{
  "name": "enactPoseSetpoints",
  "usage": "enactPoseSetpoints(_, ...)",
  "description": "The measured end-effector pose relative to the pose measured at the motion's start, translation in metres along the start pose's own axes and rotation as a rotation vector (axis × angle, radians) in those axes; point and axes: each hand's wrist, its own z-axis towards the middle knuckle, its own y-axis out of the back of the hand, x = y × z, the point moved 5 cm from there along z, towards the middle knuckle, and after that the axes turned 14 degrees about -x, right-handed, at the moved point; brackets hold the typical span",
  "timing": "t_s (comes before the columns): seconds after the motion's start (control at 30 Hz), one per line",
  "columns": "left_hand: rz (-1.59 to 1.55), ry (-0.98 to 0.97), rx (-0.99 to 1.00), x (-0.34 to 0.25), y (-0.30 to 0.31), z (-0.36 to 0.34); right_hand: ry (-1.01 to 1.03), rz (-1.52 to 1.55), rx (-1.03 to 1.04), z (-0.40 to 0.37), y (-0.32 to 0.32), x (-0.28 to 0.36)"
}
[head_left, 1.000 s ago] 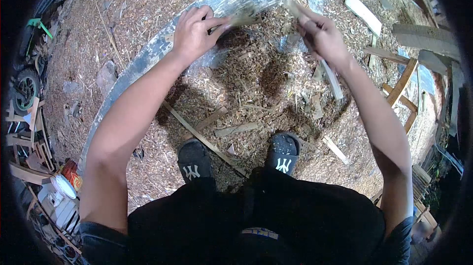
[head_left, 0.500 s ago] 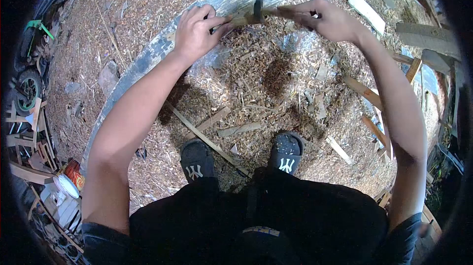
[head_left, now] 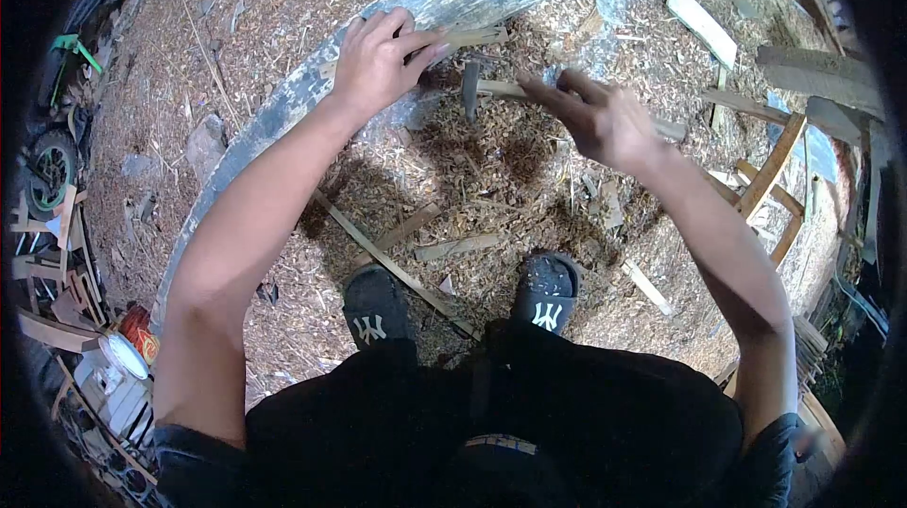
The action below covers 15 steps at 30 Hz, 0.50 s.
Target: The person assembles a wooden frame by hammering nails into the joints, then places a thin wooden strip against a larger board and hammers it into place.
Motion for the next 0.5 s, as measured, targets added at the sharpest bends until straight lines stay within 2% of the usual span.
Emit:
enactPoseSetpoints(0.07, 0.003, 0.007, 0.012, 0.000, 0.000, 0.000, 0.062, -0.055, -0.035, -0.008, -0.009, -0.005)
enactPoseSetpoints(0.1, 0.009, 0.014, 0.030, 0.000, -0.001, 0.000, -0.029, -0.001, 0.104, -0.004, -0.005, -0.006)
enactPoseSetpoints(0.13, 0.008, 0.010, 0.032, 0.000, -0.001, 0.000, -0.033, 0.001, 0.101, -0.002, -0.007, -0.008)
enactPoseSetpoints(0.2, 0.025, 0.021, 0.049, 0.001, -0.002, 0.000, -0.141, -0.013, -0.032, 0.001, -0.005, -0.021)
enactPoseSetpoints(0.27, 0.025, 0.024, 0.054, 0.001, -0.003, 0.001, -0.119, 0.070, -0.018, -0.003, -0.023, -0.027)
enactPoseSetpoints(0.33, 0.029, 0.031, 0.062, 0.003, -0.002, 0.001, 0.259, -0.011, -0.288, -0.008, -0.029, -0.012)
enactPoseSetpoints(0.37, 0.020, 0.044, 0.064, 0.003, -0.002, 0.000, 0.308, -0.034, -0.360, -0.011, -0.029, -0.010)
enactPoseSetpoints(0.4, 0.008, 0.057, 0.066, 0.003, -0.003, 0.000, 0.309, -0.035, -0.358, -0.011, -0.028, -0.010)
enactPoseSetpoints(0.47, 0.012, 0.063, 0.073, 0.003, -0.005, -0.001, -0.016, 0.072, -0.276, -0.008, -0.030, -0.025)
enactPoseSetpoints(0.5, 0.021, 0.068, 0.080, 0.004, -0.004, 0.001, 0.084, 0.118, -0.436, -0.007, -0.026, -0.021)
